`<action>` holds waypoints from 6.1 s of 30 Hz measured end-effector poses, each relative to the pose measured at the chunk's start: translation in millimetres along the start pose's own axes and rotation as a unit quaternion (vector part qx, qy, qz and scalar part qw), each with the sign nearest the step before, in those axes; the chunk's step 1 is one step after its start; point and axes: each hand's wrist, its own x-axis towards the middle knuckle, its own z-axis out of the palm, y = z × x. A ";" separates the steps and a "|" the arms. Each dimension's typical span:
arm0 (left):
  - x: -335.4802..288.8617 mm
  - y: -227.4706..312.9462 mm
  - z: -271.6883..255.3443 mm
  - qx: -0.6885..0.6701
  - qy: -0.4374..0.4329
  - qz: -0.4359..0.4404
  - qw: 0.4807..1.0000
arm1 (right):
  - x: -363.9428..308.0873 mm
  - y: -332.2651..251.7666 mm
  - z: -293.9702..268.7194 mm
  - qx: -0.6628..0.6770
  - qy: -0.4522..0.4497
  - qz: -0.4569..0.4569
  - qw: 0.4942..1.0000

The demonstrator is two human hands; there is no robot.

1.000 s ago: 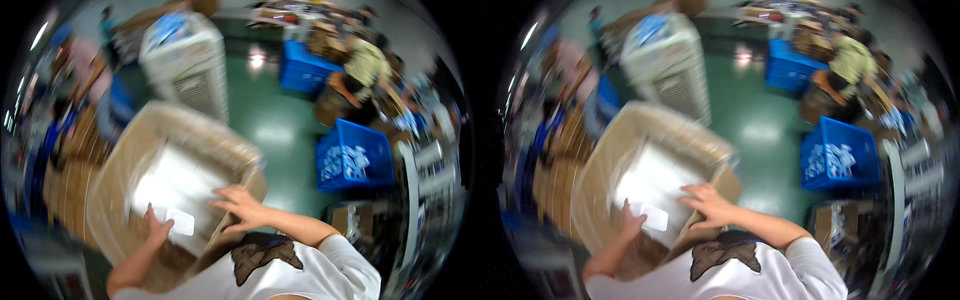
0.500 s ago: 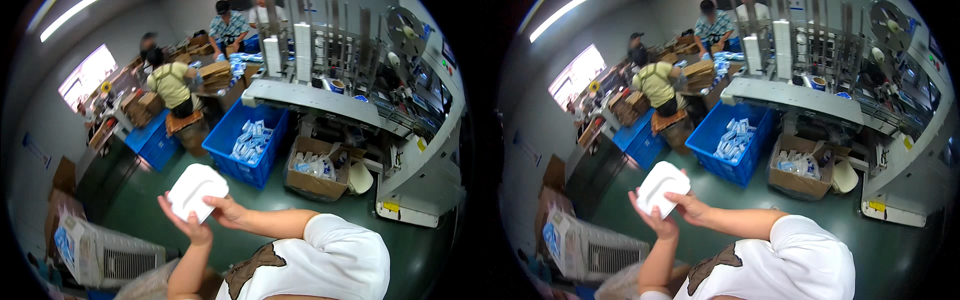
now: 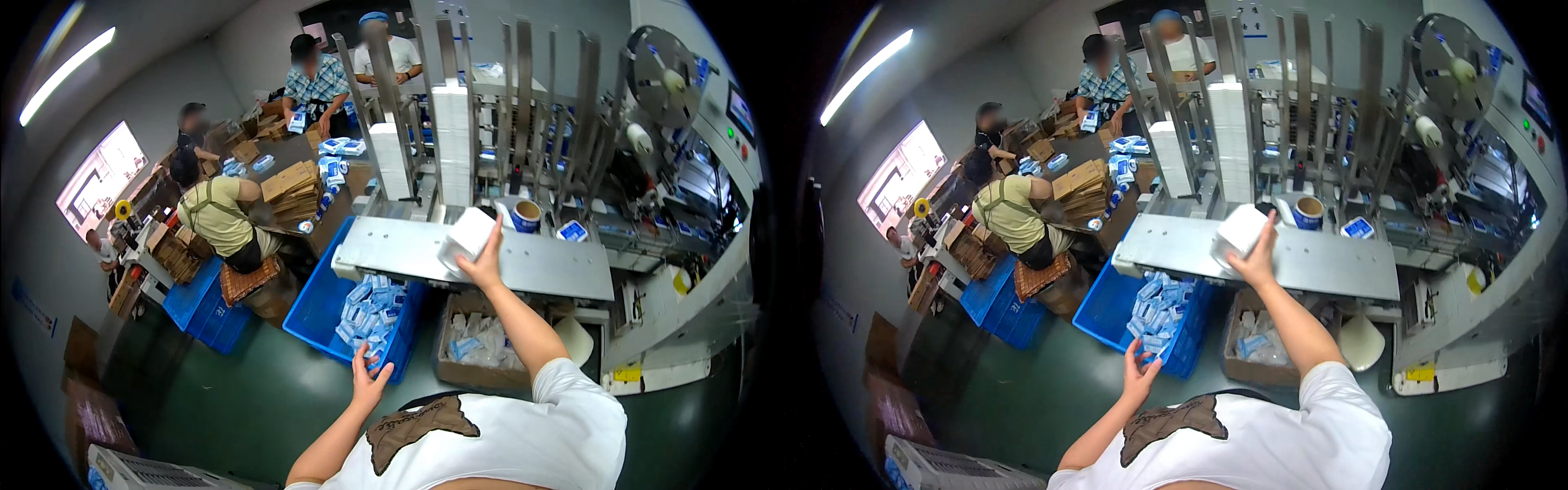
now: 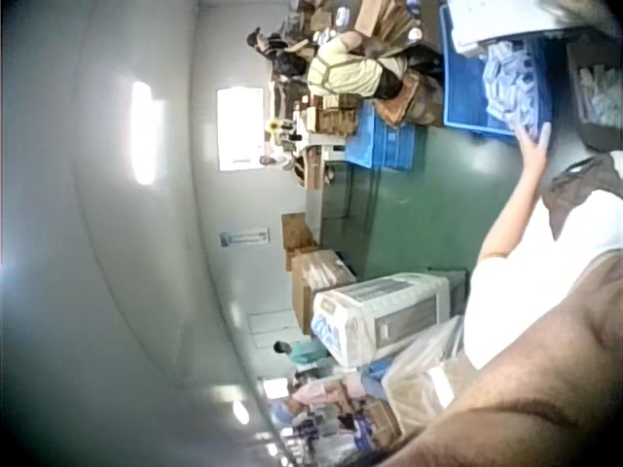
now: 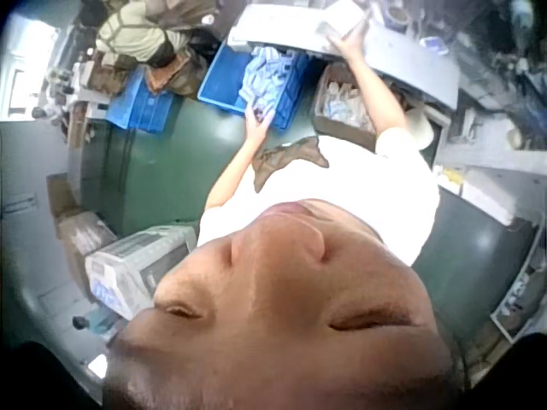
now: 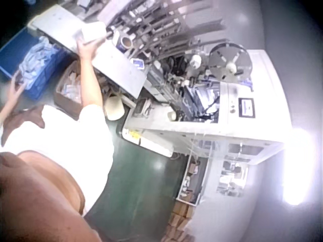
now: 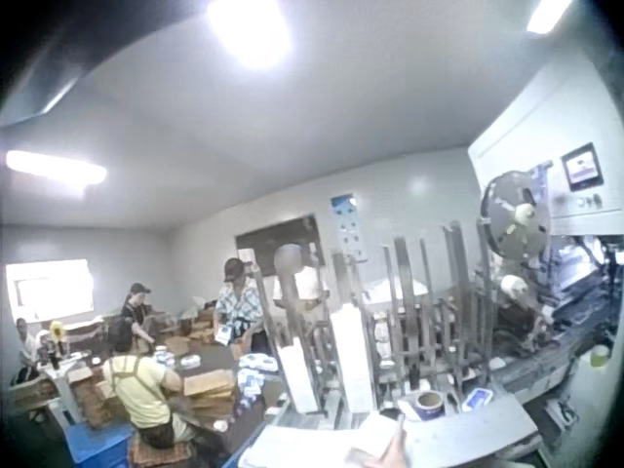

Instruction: The person operates a touchscreen control panel on a packaging machine, then picks up a package of wet wipes from the conveyor belt. They walk to a nearby workstation, open the wipes, and use one to clean a white plastic tray. The person then loads stacks of white plastic trays into a vertical hopper on the machine.

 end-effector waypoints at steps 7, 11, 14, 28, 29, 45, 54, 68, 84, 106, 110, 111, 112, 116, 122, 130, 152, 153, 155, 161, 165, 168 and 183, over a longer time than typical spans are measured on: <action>118.8 -13.0 -37.9 0.063 -0.085 0.053 0.993 | 83.1 -23.7 11.2 -0.280 -0.359 -0.049 0.889; 224.8 11.4 -34.0 0.140 -0.087 0.183 0.969 | 97.1 -20.9 51.8 -0.417 -0.559 -0.064 0.714; 294.9 20.4 -22.9 0.158 -0.081 0.300 0.937 | 135.8 -45.4 85.8 -0.379 -0.606 0.020 0.699; 375.9 -2.8 -9.0 0.140 -0.125 0.377 0.907 | 491.1 -272.8 218.4 -0.587 0.051 -0.301 0.750; 375.7 -3.0 -6.9 0.131 -0.132 0.377 0.907 | 508.5 -243.4 222.1 -0.615 0.063 -0.316 0.719; 379.4 -4.0 -8.2 0.126 -0.154 0.366 0.909 | 362.0 -86.9 250.6 -0.563 -0.268 -0.287 0.727; 375.9 -3.2 -5.9 0.134 -0.146 0.377 0.905 | 318.1 -30.2 243.7 -0.355 -0.316 -0.129 0.871; 320.3 3.6 -10.9 0.183 0.057 0.398 0.897 | 44.0 -50.5 171.0 -0.069 -0.477 -0.107 0.870; -350.6 25.3 -98.2 0.514 0.337 -0.177 0.769 | -255.3 -105.4 62.2 0.232 -0.749 -0.159 0.599; -972.0 50.5 -151.0 0.302 0.212 -0.658 0.657 | -647.0 -583.4 -13.7 0.357 -0.625 -0.619 0.314; -942.5 12.2 -143.1 0.428 0.139 -0.497 0.742 | -667.0 -569.1 -4.9 0.342 -0.603 -0.631 0.348; -934.8 3.8 -131.8 0.412 0.172 -0.493 0.747 | -667.3 -570.5 -5.3 0.333 -0.606 -0.633 0.348; -927.0 -1.9 -120.9 0.395 0.203 -0.487 0.752 | -667.4 -571.7 -6.1 0.332 -0.605 -0.634 0.348; -918.0 -21.2 -100.0 0.389 0.202 -0.480 0.760 | -671.3 -570.5 -5.2 0.327 -0.601 -0.639 0.351; -930.1 -41.6 -78.0 0.472 0.199 -0.373 0.774 | -672.0 -571.0 -4.2 0.310 -0.606 -0.644 0.349; -967.4 -35.9 -48.8 0.491 0.134 -0.408 0.758 | -672.1 -571.4 -5.3 0.316 -0.600 -0.639 0.363; -964.0 -7.1 -48.0 0.274 0.291 -0.562 0.724 | -668.9 -570.7 -4.4 0.337 -0.599 -0.627 0.367; -967.6 -8.7 -46.7 0.260 0.298 -0.559 0.729 | -668.6 -571.3 -4.9 0.335 -0.597 -0.628 0.370; -973.8 -18.5 -40.7 0.259 0.307 -0.548 0.734 | -668.2 -572.8 -5.8 0.331 -0.593 -0.632 0.373; -972.7 -19.7 -36.4 0.290 0.251 -0.581 0.718 | -667.0 -572.5 -6.7 0.334 -0.599 -0.623 0.375; -950.8 20.2 -58.9 0.277 0.213 -0.621 0.701 | -665.1 -575.4 -6.8 0.331 -0.604 -0.627 0.365; -942.2 48.6 -89.0 0.323 0.233 -0.563 0.724 | -655.9 -588.5 -10.3 0.314 -0.647 -0.607 0.338; -774.9 162.5 -274.8 0.473 0.397 -0.222 0.755 | -691.3 -683.4 -6.5 0.346 -0.631 -0.580 0.380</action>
